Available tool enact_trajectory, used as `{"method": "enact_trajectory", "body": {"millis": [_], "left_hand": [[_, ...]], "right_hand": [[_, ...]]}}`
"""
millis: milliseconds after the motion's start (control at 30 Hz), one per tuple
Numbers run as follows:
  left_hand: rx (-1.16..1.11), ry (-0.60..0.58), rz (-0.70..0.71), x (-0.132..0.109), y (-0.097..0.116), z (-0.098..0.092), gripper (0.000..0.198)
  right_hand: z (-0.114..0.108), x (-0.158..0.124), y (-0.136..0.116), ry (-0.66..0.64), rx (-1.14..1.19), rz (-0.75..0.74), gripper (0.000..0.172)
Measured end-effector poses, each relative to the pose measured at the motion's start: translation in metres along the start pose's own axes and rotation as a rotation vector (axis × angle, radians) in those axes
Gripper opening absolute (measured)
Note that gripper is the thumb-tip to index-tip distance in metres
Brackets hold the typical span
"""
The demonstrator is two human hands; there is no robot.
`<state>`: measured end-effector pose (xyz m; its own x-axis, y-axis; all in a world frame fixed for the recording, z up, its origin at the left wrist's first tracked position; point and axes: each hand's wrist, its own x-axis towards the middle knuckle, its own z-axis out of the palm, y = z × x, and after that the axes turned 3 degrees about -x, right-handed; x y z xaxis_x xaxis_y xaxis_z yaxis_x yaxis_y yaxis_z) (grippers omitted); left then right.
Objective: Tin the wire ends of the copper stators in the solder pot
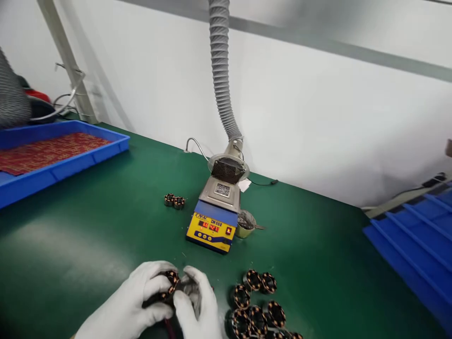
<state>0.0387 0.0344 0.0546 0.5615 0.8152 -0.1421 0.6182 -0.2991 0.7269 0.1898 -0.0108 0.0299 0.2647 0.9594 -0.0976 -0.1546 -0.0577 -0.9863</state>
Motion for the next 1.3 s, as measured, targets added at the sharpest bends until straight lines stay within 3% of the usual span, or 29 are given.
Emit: {"method": "enact_trajectory", "body": {"millis": [133,267,367,433,500,600,700,833,900,967,1067,1133,1233,1300], "left_hand": [[-0.128,-0.073,0.097,-0.001,0.023,0.008,0.012],[-0.581,-0.146,-0.025,-0.008,0.023,0.020,0.009],[-0.874,-0.212,-0.065,-0.011,0.020,0.029,0.017],[-0.904,-0.267,-0.018,-0.010,0.019,0.029,0.023],[-0.879,-0.290,0.047,-0.007,0.019,0.023,0.026],[-0.738,-0.232,0.087,0.000,0.019,0.012,0.020],[-0.615,-0.191,0.150,0.004,0.022,0.009,0.015],[-0.424,0.070,0.178,0.001,0.025,0.022,0.046],[-0.353,0.153,0.276,-0.001,0.024,0.027,0.054],[-0.369,0.212,0.404,-0.001,0.021,0.027,0.046],[-0.453,0.307,0.481,0.004,0.022,0.019,0.016],[-0.551,0.363,0.403,0.007,0.027,0.011,0.020],[-0.798,0.500,0.158,0.009,0.039,-0.001,0.028],[-0.852,0.473,0.038,0.009,0.045,-0.006,0.022]], "right_hand": [[-0.013,-0.004,-0.019,-0.028,-0.140,-0.085,0.015],[-0.023,-0.009,-0.026,-0.080,-0.177,-0.159,0.022],[-0.030,-0.004,-0.031,-0.139,0.107,-0.130,0.029],[-0.039,0.001,-0.034,-0.084,0.427,-0.080,0.026],[-0.045,0.003,-0.035,-0.012,0.587,-0.073,0.022],[-0.041,-0.005,-0.030,-0.083,0.455,0.003,0.016],[-0.023,-0.018,-0.023,-0.197,0.396,0.190,0.039],[-0.009,-0.023,-0.024,-0.227,0.512,0.265,0.046],[-0.010,-0.022,-0.024,-0.202,0.527,0.264,0.045],[-0.012,-0.022,-0.021,-0.193,0.529,0.260,0.046],[-0.014,-0.023,-0.015,-0.198,0.521,0.254,0.049],[-0.016,-0.025,-0.011,-0.221,0.528,0.266,0.053],[-0.020,-0.027,-0.011,-0.250,0.548,0.272,0.057],[-0.022,-0.028,-0.013,-0.237,0.550,0.257,0.053]]}}
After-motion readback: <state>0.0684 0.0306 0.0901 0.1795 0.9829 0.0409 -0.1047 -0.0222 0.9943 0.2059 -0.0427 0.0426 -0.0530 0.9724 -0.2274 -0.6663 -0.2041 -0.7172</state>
